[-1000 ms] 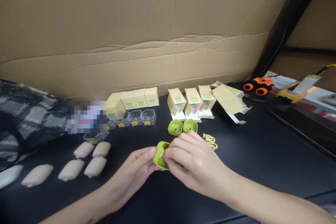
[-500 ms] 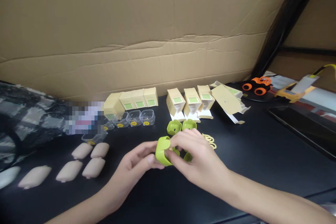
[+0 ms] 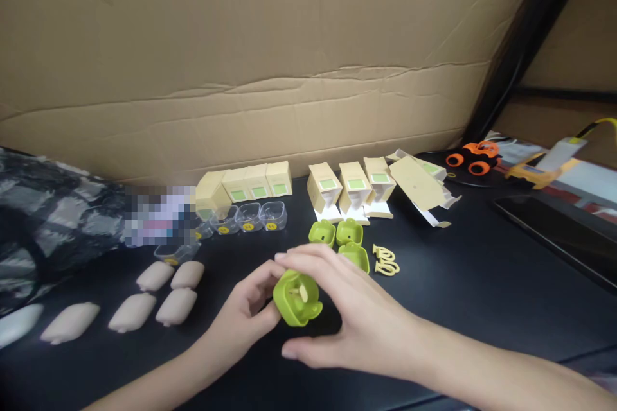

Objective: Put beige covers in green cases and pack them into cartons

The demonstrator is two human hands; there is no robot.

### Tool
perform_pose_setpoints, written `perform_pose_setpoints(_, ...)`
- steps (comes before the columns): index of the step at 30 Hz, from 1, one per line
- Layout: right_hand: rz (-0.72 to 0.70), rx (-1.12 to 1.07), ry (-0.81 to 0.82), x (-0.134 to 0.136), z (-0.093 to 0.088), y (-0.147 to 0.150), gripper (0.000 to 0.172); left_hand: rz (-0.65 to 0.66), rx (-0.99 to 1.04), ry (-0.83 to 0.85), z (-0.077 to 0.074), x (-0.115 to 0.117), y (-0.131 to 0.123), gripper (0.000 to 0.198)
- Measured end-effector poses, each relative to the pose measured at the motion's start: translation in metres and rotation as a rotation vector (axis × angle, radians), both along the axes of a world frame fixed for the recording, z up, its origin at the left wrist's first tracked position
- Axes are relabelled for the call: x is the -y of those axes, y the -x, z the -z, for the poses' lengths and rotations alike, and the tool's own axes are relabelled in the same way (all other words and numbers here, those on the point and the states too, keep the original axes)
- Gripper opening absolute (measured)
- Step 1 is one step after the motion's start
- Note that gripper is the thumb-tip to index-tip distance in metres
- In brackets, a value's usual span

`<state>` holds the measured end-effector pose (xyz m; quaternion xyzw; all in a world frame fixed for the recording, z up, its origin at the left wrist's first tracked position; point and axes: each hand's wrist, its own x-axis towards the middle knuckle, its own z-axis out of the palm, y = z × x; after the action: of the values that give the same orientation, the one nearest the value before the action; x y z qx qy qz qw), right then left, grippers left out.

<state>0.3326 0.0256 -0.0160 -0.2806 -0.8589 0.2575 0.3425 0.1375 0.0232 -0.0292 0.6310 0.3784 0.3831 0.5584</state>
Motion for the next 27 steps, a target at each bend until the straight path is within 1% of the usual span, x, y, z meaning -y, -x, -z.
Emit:
perform_pose_setpoints(2, -0.024, 0.016, -0.009, 0.0, 0.0, 0.0, 0.063, 0.004, -0.016, 0.006, 0.0, -0.001, 0.0, 0.013)
perform_pose_setpoints(4, -0.012, -0.027, -0.041, 0.001, -0.001, 0.001, 0.055, -0.018, -0.017, 0.041, -0.002, -0.001, -0.001, 0.01)
perform_pose_setpoints(6, 0.011, -0.067, -0.079, 0.002, -0.002, 0.001, 0.053, -0.045, -0.008, 0.065, -0.003, -0.001, -0.001, 0.009)
perform_pose_setpoints(10, 0.042, -0.083, -0.13, 0.007, -0.002, 0.002, 0.05, -0.067, 0.007, 0.06, -0.002, 0.002, -0.003, 0.013)
perform_pose_setpoints(14, 0.086, -0.101, -0.206, 0.01, -0.003, 0.002, 0.046, -0.053, 0.008, 0.074, -0.002, 0.004, -0.003, 0.015)
perform_pose_setpoints(18, 0.087, -0.039, -0.309, 0.009, -0.006, 0.001, 0.043, -0.062, -0.028, 0.044, -0.004, 0.002, -0.004, 0.012)
perform_pose_setpoints(20, 0.09, 0.005, -0.333, 0.007, -0.008, 0.001, 0.045, -0.057, 0.002, 0.08, -0.005, 0.001, -0.004, 0.011)
perform_pose_setpoints(21, 0.094, 0.021, -0.349, 0.005, -0.01, 0.0, 0.047, -0.073, 0.03, 0.105, -0.005, 0.002, -0.005, 0.013)
perform_pose_setpoints(23, 0.099, 0.062, -0.385, 0.0, -0.015, -0.001, 0.051, -0.151, 0.108, 0.138, -0.005, 0.002, -0.005, 0.018)
perform_pose_setpoints(25, 0.099, 0.129, -0.391, -0.004, -0.021, -0.001, 0.055, -0.2, 0.181, 0.131, -0.004, 0.005, -0.004, 0.03)
perform_pose_setpoints(26, 0.093, 0.172, -0.379, -0.005, -0.023, -0.001, 0.058, -0.178, 0.205, 0.123, -0.004, 0.007, -0.004, 0.038)
perform_pose_setpoints(27, 0.079, 0.212, -0.361, -0.006, -0.025, 0.0, 0.062, -0.127, 0.219, 0.126, -0.004, 0.009, -0.005, 0.048)
